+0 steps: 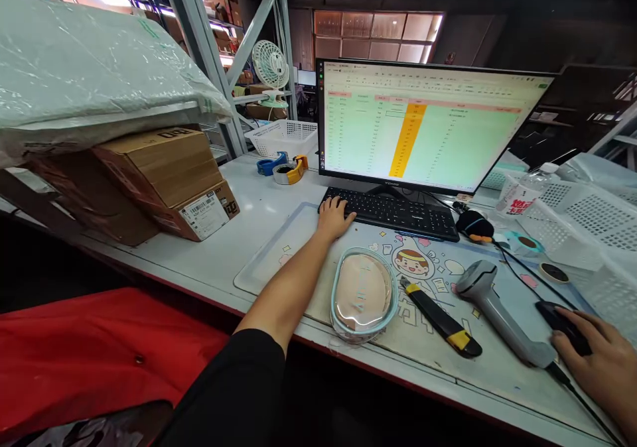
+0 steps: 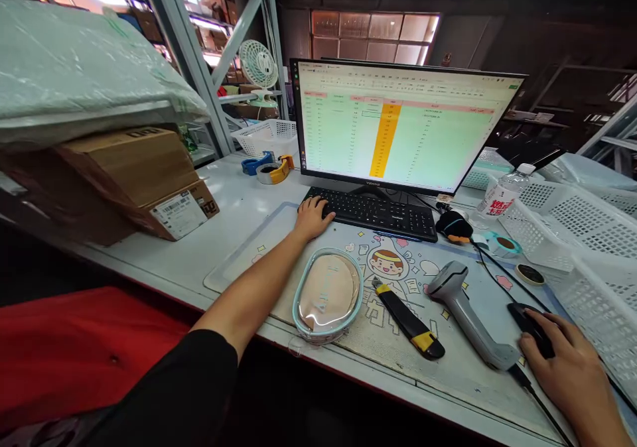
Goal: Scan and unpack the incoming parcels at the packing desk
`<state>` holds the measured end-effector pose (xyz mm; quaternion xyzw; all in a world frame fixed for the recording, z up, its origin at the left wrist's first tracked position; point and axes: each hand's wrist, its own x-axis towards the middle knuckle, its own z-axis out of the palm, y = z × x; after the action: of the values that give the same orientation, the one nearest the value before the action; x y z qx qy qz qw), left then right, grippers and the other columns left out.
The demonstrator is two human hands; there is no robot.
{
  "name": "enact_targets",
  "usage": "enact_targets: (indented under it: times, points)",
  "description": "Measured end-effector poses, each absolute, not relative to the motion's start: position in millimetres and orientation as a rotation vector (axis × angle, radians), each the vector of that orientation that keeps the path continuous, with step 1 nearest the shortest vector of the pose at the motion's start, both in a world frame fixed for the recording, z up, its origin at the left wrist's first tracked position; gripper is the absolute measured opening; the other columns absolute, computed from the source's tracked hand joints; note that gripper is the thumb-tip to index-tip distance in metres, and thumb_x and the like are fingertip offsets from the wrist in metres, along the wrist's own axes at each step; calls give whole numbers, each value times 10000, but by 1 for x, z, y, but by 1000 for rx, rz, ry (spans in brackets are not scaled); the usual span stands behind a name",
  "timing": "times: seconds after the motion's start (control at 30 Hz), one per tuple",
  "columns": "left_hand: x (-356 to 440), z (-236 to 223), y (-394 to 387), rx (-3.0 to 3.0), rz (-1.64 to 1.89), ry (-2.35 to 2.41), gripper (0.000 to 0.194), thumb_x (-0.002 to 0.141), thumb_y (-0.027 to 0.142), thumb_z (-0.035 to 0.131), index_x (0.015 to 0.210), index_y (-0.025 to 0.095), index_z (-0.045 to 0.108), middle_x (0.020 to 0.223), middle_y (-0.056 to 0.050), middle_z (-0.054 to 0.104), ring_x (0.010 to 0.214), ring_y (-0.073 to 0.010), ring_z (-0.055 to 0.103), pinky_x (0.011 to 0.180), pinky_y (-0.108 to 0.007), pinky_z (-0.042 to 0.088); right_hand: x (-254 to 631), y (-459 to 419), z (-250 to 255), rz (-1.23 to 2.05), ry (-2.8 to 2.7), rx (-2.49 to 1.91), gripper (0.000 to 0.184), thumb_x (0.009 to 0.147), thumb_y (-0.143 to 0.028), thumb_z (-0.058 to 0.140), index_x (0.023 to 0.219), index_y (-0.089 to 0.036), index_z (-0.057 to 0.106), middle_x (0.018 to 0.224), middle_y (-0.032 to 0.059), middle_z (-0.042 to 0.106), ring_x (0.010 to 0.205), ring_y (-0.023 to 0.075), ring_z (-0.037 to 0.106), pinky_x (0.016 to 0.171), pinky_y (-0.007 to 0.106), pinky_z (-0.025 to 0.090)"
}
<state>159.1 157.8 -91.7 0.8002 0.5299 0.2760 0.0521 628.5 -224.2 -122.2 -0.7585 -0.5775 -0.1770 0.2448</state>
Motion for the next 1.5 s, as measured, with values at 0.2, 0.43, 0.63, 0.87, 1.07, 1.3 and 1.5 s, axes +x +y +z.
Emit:
enact_targets:
  times: [0.2,0.43,0.63,0.87,1.07,1.3,1.5]
  points:
    - [162,-92,155,2453,760,1708,618,1048,540,483,1538,172,559,1689,-143,418,1573,-407,312,1324,-547,216,631,-224,-125,-493,-1501,-2169,637,889,-610,455,1426,-317,633,1333,191,627,1242,484,635,1134,620,480]
    - [163,-88,150,2461,647,1761,655,1048,570,474,1586,198,512,1711,-124,395,1595,-392,304,1335,-543,214,647,-220,-136,-492,-1516,-2142,737,898,-673,411,1351,-170,703,1338,170,654,1232,428,669,1165,573,506]
    - [162,-87,149,2460,628,1764,680,1048,581,476,1605,191,493,1721,-127,380,1606,-387,291,1340,-531,204,656,-216,-144,-417,-1510,-2099,765,908,-709,431,1384,-175,704,1394,170,644,1270,450,652,1164,603,509]
    - [161,-88,146,2475,631,1762,665,1055,573,459,1604,199,496,1723,-120,380,1604,-386,291,1338,-528,209,668,-215,-153,-434,-1533,-2064,675,891,-684,471,1351,-249,705,1376,143,661,1253,446,665,1101,624,548]
    - [161,-89,147,2472,628,1763,668,1057,577,453,1603,196,496,1720,-119,384,1606,-388,284,1339,-527,203,678,-217,-160,-472,-1575,-2055,630,911,-665,469,1361,-277,679,1387,123,651,1244,430,669,1089,613,554]
    - [161,-89,147,2471,634,1765,657,1056,568,463,1598,198,500,1722,-118,381,1605,-381,288,1341,-525,202,675,-218,-158,-433,-1539,-2102,656,924,-687,468,1393,-285,687,1394,124,650,1234,442,667,999,623,591]
    - [161,-90,148,2466,643,1765,657,1052,570,466,1596,204,502,1721,-118,384,1605,-382,289,1340,-528,202,665,-216,-149,-431,-1549,-2064,665,915,-681,468,1326,-223,720,1377,144,665,1217,438,680,1047,608,574]
